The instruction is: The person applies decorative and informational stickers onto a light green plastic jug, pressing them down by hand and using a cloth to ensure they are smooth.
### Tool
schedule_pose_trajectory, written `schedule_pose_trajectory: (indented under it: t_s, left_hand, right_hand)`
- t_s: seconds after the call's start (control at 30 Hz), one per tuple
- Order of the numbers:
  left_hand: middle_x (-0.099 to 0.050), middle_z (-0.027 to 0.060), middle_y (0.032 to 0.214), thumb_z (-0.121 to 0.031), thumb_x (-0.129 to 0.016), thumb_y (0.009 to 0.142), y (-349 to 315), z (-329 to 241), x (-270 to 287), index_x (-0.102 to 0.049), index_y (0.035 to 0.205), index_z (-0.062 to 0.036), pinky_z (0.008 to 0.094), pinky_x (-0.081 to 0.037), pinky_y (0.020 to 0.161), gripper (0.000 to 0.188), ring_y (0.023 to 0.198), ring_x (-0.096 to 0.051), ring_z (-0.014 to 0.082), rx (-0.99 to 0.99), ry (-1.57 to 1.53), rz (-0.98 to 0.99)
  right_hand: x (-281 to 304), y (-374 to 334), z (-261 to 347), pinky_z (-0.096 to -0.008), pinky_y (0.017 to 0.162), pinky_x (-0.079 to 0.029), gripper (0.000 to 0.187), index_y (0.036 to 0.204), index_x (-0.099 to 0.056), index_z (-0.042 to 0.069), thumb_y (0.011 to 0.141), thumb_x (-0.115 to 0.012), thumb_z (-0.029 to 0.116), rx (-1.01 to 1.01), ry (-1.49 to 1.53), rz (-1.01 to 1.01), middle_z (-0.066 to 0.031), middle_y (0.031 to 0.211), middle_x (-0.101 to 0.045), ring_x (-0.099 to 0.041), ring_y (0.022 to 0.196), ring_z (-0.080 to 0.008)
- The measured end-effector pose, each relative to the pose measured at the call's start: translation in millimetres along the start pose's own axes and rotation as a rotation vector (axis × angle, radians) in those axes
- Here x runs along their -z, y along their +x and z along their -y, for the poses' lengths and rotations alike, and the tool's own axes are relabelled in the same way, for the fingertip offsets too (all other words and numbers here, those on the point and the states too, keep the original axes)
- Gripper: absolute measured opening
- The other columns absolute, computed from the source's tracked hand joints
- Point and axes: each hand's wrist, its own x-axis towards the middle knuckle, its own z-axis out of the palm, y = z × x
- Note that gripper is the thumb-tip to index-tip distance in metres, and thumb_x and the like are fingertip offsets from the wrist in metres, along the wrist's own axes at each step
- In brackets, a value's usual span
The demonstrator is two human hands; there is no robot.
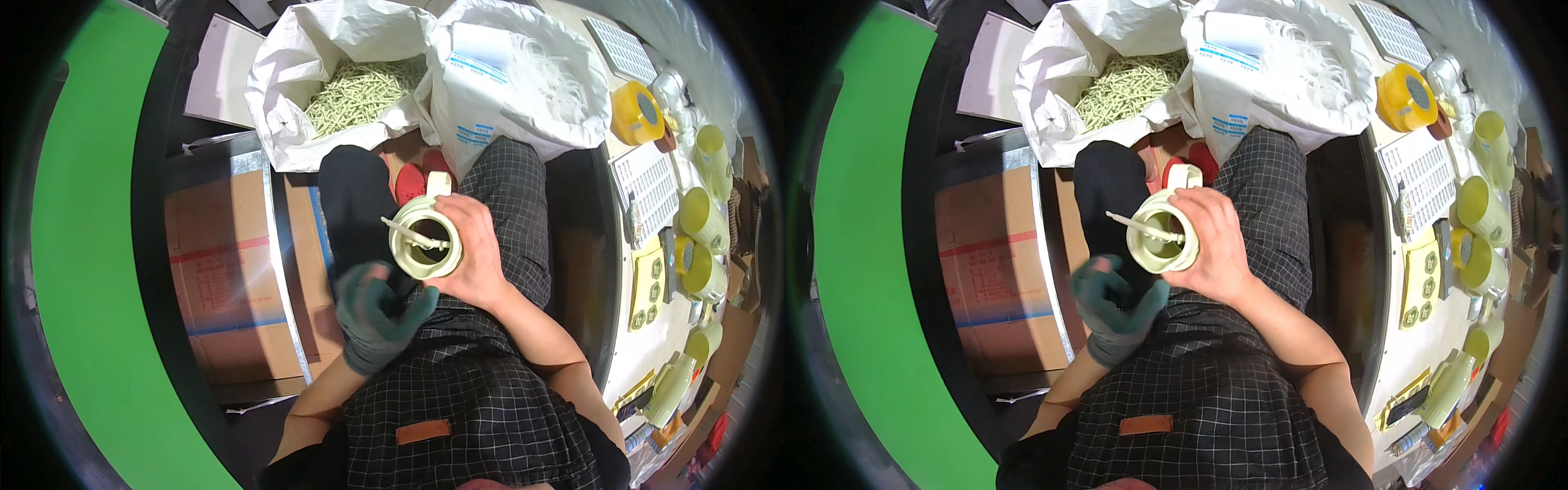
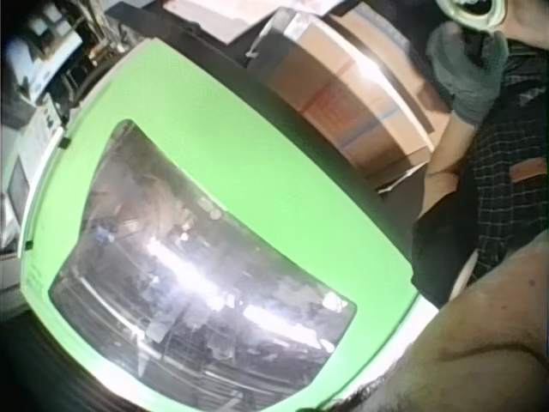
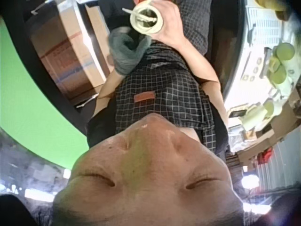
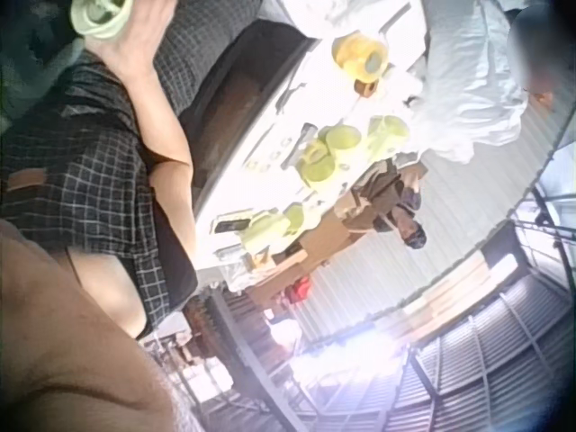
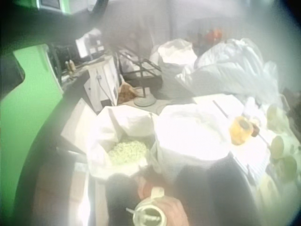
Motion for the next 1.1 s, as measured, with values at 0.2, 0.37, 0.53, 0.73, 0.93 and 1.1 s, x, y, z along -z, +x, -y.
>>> schedule_pose_trajectory:
  t_s: [0.2, 0.37, 0.53, 0.73, 0.93, 1.1]
  left_hand:
    - [-0.05, 0.0171, 0.143, -0.05, -0.083, 0.082, 36.9, 18.7, -20.2, -0.047, 0.148, -0.0039, 0.0559, -0.042, 0.111, 0.088, 0.129, -0.052, 0.0383, -0.278, 0.189, 0.009]
    - [-0.06, 0.0101, 0.132, -0.034, -0.072, 0.093, 33.3, 18.1, -29.7, -0.06, 0.135, -0.0052, 0.0557, -0.047, 0.108, 0.052, 0.123, -0.058, 0.0314, -0.412, 0.217, 0.064]
    - [-0.066, 0.0125, 0.111, -0.032, -0.073, 0.09, 36.5, 12.7, -36.4, -0.07, 0.111, -0.0043, 0.0577, -0.047, 0.104, 0.035, 0.111, -0.062, 0.0316, -0.321, 0.256, 0.165]
    - [-0.069, 0.0144, 0.103, -0.031, -0.072, 0.089, 45.0, 20.0, -29.3, -0.071, 0.103, -0.006, 0.0579, -0.045, 0.101, 0.029, 0.102, -0.065, 0.0344, -0.309, 0.266, 0.233]
    - [-0.067, 0.0149, 0.109, -0.037, -0.075, 0.086, 38.9, 35.6, -25.5, -0.07, 0.102, -0.0082, 0.0566, -0.044, 0.101, 0.034, 0.103, -0.065, 0.038, -0.308, 0.27, 0.15]
    - [-0.056, 0.0234, 0.14, -0.037, -0.09, 0.08, 128.5, 36.4, -12.2, -0.04, 0.153, -0.0007, 0.0574, -0.039, 0.112, 0.096, 0.13, -0.053, 0.0421, -0.335, 0.298, -0.369]
  right_hand:
    - [-5.4, 3.5, 14.0, -0.0535, 0.111, -0.04, 0.073, 0.143, -0.054, 0.004, 0.085, -0.079, 0.04, 0.01, -0.132, 0.047, -0.0184, 0.137, -0.055, -0.051, 0.128, -0.0415]
    - [-9.2, -1.3, 7.5, -0.0539, 0.111, -0.04, 0.06, 0.144, -0.053, 0.003, 0.092, -0.071, 0.025, -0.023, -0.178, 0.015, -0.0188, 0.137, -0.054, -0.051, 0.128, -0.0421]
    - [-4.3, 0.1, 3.5, -0.0538, 0.113, -0.04, 0.077, 0.146, -0.051, 0.003, 0.078, -0.082, 0.023, -0.049, -0.124, 0.036, -0.0185, 0.14, -0.052, -0.049, 0.131, -0.0425]
    - [-7.1, 4.0, 3.5, -0.0543, 0.115, -0.039, 0.085, 0.145, -0.052, 0.007, 0.069, -0.087, 0.021, -0.139, -0.103, 0.144, -0.0181, 0.141, -0.049, -0.046, 0.134, -0.0435]
    - [-18.4, 7.1, 1.0, -0.0548, 0.114, -0.039, 0.083, 0.144, -0.054, 0.008, 0.069, -0.087, 0.022, -0.094, -0.047, 0.167, -0.0183, 0.141, -0.05, -0.046, 0.133, -0.0438]
    - [-40.0, 104.8, -11.6, -0.0565, 0.117, -0.034, 0.077, 0.144, -0.057, 0.014, 0.074, -0.087, 0.021, 0.146, 0.078, -0.084, -0.0218, 0.148, -0.045, -0.041, 0.14, -0.047]
